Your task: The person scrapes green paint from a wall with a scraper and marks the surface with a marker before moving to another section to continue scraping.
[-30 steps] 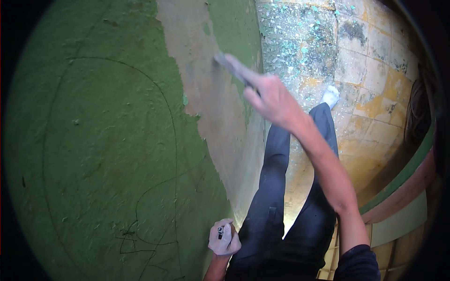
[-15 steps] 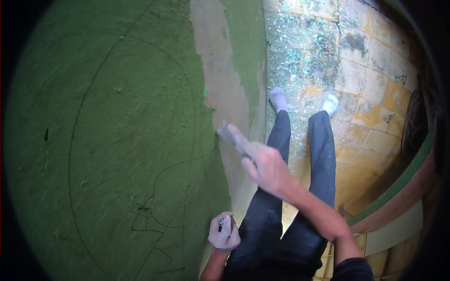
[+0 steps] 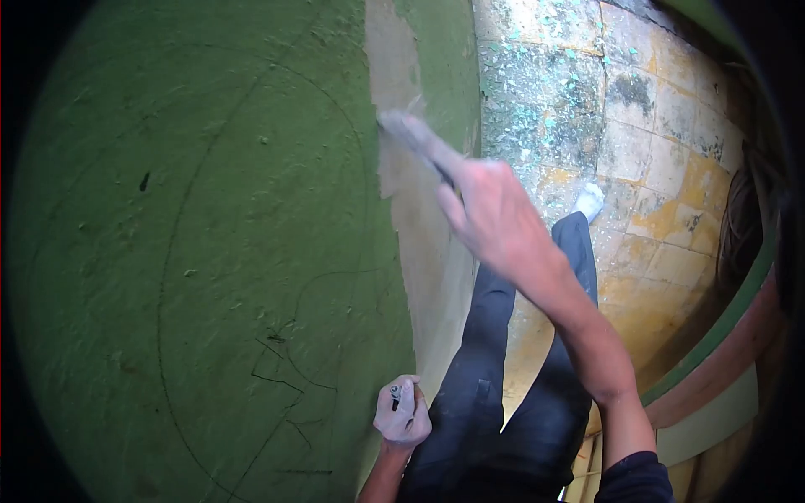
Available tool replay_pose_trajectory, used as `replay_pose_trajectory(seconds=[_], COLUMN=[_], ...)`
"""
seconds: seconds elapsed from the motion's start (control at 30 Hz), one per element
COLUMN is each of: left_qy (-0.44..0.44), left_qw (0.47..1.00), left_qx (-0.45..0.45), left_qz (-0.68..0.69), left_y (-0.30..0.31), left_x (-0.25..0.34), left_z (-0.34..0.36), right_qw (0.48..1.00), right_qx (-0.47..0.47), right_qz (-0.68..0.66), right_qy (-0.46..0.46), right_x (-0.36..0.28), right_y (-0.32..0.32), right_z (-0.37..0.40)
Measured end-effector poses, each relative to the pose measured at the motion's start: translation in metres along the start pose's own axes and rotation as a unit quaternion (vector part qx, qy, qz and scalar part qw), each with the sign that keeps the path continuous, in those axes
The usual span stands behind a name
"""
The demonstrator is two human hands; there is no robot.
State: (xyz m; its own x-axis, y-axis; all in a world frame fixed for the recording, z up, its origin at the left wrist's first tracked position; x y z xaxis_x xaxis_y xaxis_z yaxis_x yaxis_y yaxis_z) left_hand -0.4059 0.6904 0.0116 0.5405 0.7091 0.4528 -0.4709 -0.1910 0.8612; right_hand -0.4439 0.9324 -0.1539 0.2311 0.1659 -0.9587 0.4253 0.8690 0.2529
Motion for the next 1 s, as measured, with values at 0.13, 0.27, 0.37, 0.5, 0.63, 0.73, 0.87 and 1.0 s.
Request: replay_pose_trajectory(seconds=[0.13,0.27,0.37,0.5,0.63,0.73,0.87,1.0], left_qy=[-0.004,-0.010,-0.001,0.004,-0.012,-0.006,0.004,-0.008], left_qw=[1.000,1.000,1.000,1.000,1.000,1.000,1.000,1.000], left_qx=[0.002,0.008,0.004,-0.007,0.003,0.002,-0.004,0.008], left_qz=[-0.004,0.008,0.002,0.015,0.000,0.011,0.011,0.004], left_y=[0.000,0.000,0.001,0.003,0.001,0.002,0.004,0.002], left_x=[0.000,-0.001,-0.001,-0.001,-0.001,0.001,0.000,0.001], left_z=[-0.003,-0.002,0.003,0.000,-0.001,-0.006,-0.003,-0.002], right_qw=[0.996,0.992,0.997,0.992,0.990,0.999,0.998,0.998], right_qx=[-0.041,-0.070,-0.024,-0.071,0.122,0.012,-0.011,0.061], right_qz=[-0.024,-0.002,0.009,0.042,0.054,0.032,0.039,-0.005], right_qy=[-0.077,-0.106,-0.073,-0.090,0.032,-0.035,-0.044,0.022], right_x=[-0.029,-0.027,-0.021,-0.029,-0.018,-0.035,-0.023,-0.014], right_y=[0.001,-0.002,0.004,0.006,0.039,0.020,0.030,0.043], right_z=[0.022,0.026,0.007,0.007,-0.042,-0.008,-0.041,-0.060])
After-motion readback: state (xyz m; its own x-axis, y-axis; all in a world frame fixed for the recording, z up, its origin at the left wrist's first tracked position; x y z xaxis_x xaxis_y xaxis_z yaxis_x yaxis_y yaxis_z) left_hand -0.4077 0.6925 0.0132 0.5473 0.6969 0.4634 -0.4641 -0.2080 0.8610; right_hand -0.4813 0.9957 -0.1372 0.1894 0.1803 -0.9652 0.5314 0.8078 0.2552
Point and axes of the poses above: each hand's wrist, its own z-axis away from the middle knuckle, its own y-axis out of the back of the hand, x = y × z, the point moved 6 cm from there along -z, towards the middle knuckle, and after that the axes turned 5 degrees about y, right-handed, at the moved point
